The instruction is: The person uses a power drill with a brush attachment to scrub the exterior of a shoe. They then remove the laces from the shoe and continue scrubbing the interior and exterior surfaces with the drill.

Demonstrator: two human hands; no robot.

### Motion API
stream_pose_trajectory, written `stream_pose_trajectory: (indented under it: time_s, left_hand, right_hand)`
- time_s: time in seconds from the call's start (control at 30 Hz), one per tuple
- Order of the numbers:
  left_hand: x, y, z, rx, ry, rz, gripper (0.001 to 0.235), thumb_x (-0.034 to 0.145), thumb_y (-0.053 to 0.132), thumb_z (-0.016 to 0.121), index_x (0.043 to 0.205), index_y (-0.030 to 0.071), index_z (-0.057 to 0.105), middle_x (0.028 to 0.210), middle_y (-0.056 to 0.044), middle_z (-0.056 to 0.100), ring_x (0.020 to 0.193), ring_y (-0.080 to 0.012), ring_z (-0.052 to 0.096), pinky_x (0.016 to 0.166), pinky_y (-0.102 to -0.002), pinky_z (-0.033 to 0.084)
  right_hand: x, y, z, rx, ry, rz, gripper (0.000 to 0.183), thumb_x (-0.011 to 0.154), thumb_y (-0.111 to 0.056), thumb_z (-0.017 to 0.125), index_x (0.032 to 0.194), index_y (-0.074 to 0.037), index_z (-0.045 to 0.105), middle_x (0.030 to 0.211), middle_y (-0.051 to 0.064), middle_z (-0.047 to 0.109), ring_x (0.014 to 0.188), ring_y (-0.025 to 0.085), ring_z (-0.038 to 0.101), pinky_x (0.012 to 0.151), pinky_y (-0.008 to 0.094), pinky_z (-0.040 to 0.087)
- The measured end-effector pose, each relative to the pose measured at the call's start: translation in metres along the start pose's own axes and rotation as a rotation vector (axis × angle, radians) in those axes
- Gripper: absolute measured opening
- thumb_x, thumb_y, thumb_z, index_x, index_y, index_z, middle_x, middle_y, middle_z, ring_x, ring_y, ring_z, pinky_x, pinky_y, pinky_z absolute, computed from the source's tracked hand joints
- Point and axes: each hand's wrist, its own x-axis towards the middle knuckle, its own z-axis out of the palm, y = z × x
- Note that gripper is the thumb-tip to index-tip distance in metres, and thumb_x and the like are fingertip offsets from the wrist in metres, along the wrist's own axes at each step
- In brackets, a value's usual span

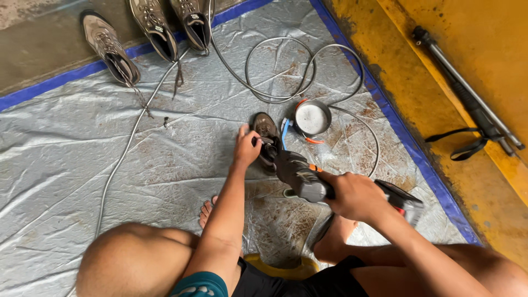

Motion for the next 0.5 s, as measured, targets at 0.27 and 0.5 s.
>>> stream_pose_trajectory:
  time_s: [0.27,0.5]
  left_hand:
    - [0.038,-0.056,0.071,0.083,-0.154,-0.055,0.029,0.101,0.019,0.06,0.123,0.031,0.075,0.127,-0.008,0.061,0.122,-0.0414,0.07,0.095,-0.053,0.065]
    - [0.018,0.0,-0.011,0.075,-0.127,0.192,0.021,0.099,-0.001,0.055,0.106,0.015,0.067,0.109,-0.023,0.069,0.113,-0.0501,0.071,0.099,-0.054,0.062]
  right_hand:
    - [-0.012,0.023,-0.044,0.279,0.141,0.054,0.061,0.083,-0.034,0.08,0.141,-0.016,0.07,0.112,0.029,0.082,0.115,0.052,0.075,0.101,0.064,0.059]
    - [-0.011,0.036,-0.068,0.32,0.187,0.036,0.045,0.083,-0.039,0.086,0.116,-0.01,0.077,0.102,0.025,0.083,0.109,0.047,0.078,0.092,0.056,0.06]
